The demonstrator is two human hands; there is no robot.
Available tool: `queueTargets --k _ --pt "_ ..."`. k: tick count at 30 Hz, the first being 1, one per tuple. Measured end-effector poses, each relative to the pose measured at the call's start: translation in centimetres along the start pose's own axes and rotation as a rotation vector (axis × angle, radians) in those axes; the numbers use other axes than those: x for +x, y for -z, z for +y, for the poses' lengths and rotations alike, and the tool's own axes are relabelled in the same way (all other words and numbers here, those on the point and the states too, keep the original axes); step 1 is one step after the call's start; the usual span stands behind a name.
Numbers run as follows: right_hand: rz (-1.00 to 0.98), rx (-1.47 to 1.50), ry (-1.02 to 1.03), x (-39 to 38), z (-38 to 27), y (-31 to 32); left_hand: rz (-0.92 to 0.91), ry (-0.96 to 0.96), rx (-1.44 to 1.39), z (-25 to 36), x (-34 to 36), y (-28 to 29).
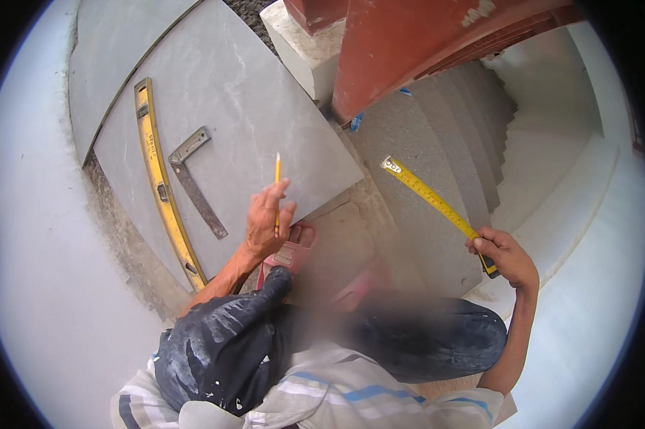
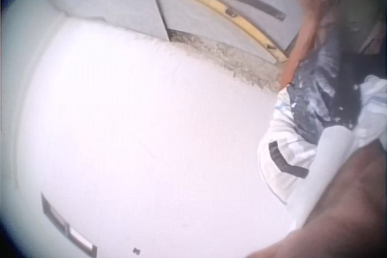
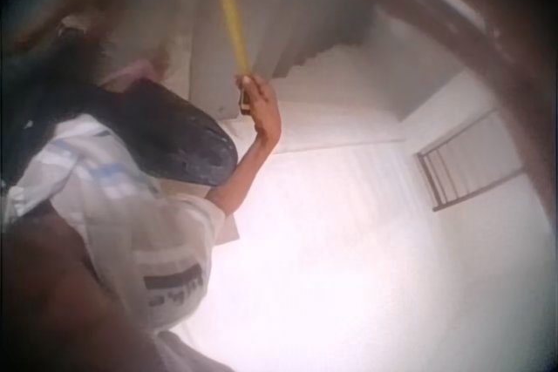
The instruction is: Measuring tiles for installation at the base of a staircase using a tape measure and pencil.
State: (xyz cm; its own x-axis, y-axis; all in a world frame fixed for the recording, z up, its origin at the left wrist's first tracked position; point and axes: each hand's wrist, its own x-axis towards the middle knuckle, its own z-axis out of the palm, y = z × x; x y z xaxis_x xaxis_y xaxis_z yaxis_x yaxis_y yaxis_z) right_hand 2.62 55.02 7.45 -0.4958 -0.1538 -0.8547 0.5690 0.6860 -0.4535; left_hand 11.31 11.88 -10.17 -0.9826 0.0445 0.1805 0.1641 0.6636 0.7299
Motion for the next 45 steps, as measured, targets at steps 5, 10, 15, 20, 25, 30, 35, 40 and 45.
queueTargets --k 5,10,15,20,25,30,35,40,45 --pt "0.015 0.024 -0.027 -0.1 -0.5 -0.5 0.070 0.155 0.056 -1.2 1.4 -0.2" --pt "0.017 0.039 -0.067 -0.7 0.3 0.0 0.082 0.135 0.041 -1.8 2.9 -1.1" --pt "0.031 0.023 -0.103 -0.6 0.8 0.1 0.086 0.135 0.049 -1.8 2.9 -1.6" --pt "0.030 0.018 -0.053 -0.6 0.0 0.0 0.049 0.148 0.107 -2.0 2.8 -2.0" --pt "0.017 0.032 -0.013 0.0 0.6 0.0 0.071 0.153 0.078 -2.0 2.6 -2.0" --pt "0.016 0.052 -0.054 -0.2 0.0 -0.2 0.067 0.128 0.095 -2.3 2.2 -2.1" --pt "0.031 0.037 -0.039 -0.5 0.5 0.4 0.093 0.158 0.088 -1.9 2.3 -2.9" --pt "0.018 0.029 0.011 0.4 1.2 0.2 0.088 0.161 0.127 -2.4 1.8 -2.4" --pt "0.022 0.024 -0.006 0.0 0.8 -0.2 0.031 0.210 0.108 -1.9 2.2 -2.3"
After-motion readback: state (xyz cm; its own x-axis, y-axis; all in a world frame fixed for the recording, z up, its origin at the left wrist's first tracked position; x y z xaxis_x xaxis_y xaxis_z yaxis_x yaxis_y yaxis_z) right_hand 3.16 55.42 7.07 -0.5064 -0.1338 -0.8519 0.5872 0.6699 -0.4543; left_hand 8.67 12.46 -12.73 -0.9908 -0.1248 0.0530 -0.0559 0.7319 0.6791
